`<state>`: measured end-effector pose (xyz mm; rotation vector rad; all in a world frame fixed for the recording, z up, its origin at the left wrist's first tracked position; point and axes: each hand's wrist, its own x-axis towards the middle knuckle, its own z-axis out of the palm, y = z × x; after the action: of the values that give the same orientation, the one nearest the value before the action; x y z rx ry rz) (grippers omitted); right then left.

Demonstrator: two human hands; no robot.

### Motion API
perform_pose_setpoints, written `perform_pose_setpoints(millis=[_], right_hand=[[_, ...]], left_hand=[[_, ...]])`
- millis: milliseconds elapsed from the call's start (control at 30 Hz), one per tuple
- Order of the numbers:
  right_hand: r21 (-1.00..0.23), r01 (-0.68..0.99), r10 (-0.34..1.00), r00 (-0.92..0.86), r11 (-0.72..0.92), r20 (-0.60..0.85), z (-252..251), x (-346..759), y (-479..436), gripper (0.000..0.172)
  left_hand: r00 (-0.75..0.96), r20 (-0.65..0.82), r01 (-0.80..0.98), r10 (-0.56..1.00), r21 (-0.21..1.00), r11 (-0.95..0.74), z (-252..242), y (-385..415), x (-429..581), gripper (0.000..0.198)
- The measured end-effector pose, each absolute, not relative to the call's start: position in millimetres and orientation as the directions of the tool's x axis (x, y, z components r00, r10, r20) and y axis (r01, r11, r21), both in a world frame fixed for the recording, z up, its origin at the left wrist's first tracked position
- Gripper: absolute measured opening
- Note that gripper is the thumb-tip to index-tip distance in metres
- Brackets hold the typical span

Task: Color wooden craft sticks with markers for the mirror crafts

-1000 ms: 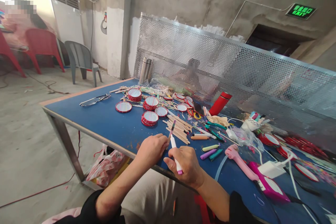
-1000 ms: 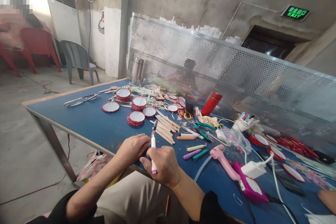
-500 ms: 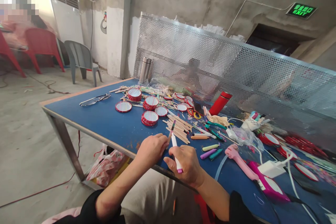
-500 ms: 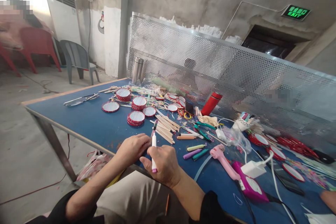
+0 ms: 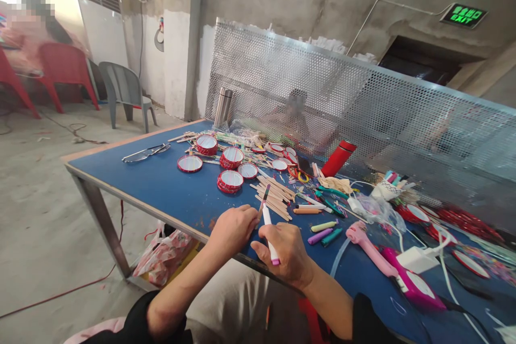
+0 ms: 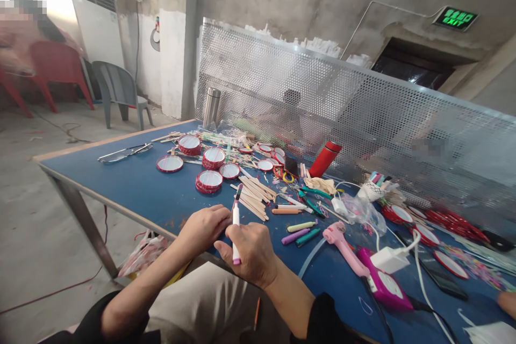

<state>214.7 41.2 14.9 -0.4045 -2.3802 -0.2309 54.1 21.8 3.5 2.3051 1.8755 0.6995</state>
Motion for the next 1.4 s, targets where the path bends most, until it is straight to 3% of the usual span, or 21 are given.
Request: perform_pose_setpoints(millis=[200,433,733,1233,1400], right_hand=[[0.038,0.325,0.214,-0.701,0.945,0.68,15.0,215.7,42.0,0.042],[-0.061,0.403,0.308,-0.584,0.913,0.751,17.0,223.1,39.3,0.04],[0.081,0.415,0.242,-0.667,0.906,0.705,15.1,217.3,41.2,0.015],[0.113,0.41,0.219,-0.678,0.905,0.702,17.5,217.5,40.8,0.016],[0.035,0.42,0.236,-0.575,0.907,0.783,14.1,219.0,41.3,0.014]], left_hand=[[0.131,0.28,0.907,0.951,0.355,-0.229,5.2,21.4,54.9,0.024],[0.141,0.281,0.906,0.949,0.35,-0.238,3.1,21.8,54.6,0.022],[0.132,0.258,0.912,0.957,0.347,-0.219,6.3,19.9,55.6,0.024],[0.123,0.279,0.919,0.952,0.33,-0.216,5.6,20.2,56.4,0.027],[0.128,0.28,0.912,0.951,0.343,-0.224,3.4,20.4,55.8,0.023]])
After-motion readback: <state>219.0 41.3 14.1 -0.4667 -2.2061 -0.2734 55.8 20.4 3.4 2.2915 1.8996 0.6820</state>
